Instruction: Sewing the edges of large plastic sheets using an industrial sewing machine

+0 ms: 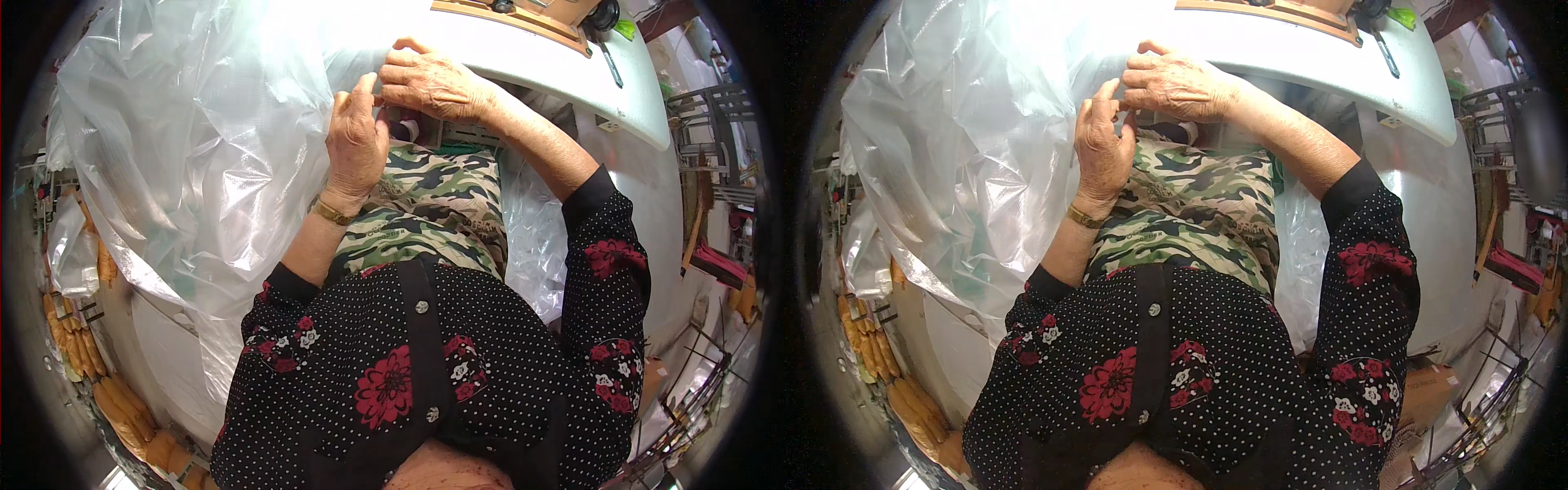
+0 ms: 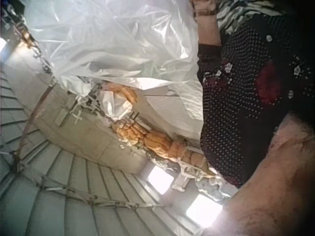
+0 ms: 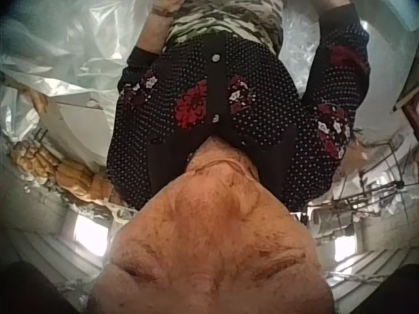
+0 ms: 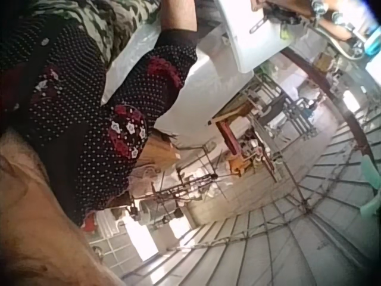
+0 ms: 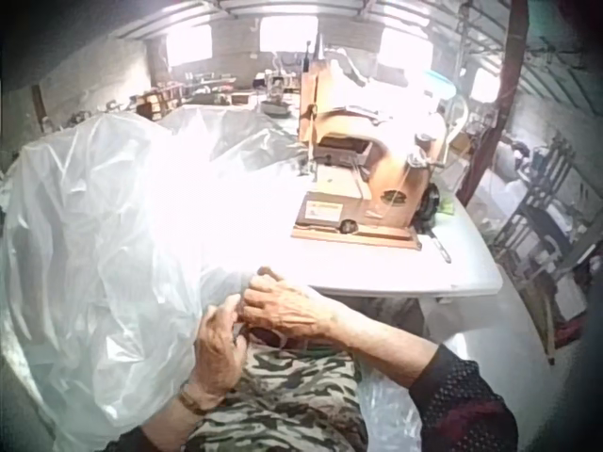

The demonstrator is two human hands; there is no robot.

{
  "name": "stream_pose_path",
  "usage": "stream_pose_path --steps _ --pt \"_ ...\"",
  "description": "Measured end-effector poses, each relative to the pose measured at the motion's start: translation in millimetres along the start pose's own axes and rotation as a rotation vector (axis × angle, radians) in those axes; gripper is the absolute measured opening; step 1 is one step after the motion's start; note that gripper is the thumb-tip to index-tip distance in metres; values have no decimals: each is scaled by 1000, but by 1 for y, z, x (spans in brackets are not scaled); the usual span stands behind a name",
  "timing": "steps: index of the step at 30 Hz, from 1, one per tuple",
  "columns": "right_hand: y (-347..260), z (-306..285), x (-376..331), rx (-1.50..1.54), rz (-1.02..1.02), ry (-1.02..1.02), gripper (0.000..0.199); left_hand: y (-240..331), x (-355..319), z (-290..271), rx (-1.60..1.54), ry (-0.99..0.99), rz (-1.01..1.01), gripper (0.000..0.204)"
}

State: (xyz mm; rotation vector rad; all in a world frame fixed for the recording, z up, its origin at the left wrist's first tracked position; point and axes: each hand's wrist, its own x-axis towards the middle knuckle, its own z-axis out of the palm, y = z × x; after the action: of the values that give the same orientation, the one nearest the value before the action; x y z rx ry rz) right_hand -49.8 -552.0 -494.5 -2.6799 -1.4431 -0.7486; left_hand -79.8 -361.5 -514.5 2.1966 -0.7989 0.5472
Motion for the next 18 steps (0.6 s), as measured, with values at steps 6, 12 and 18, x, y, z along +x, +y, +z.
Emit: stream_pose_path --steps 6,12,18 --pt "5 -11 3 137 28 2 13 1 -1 -6 -14 18 -23 54" --pt "14 -27 9 238 144 -31 17 1 0 -13 -231 -55 -277 36" --pt "10 -37 18 270 240 -19 17 4 1 -9 -130 87 -24 33"
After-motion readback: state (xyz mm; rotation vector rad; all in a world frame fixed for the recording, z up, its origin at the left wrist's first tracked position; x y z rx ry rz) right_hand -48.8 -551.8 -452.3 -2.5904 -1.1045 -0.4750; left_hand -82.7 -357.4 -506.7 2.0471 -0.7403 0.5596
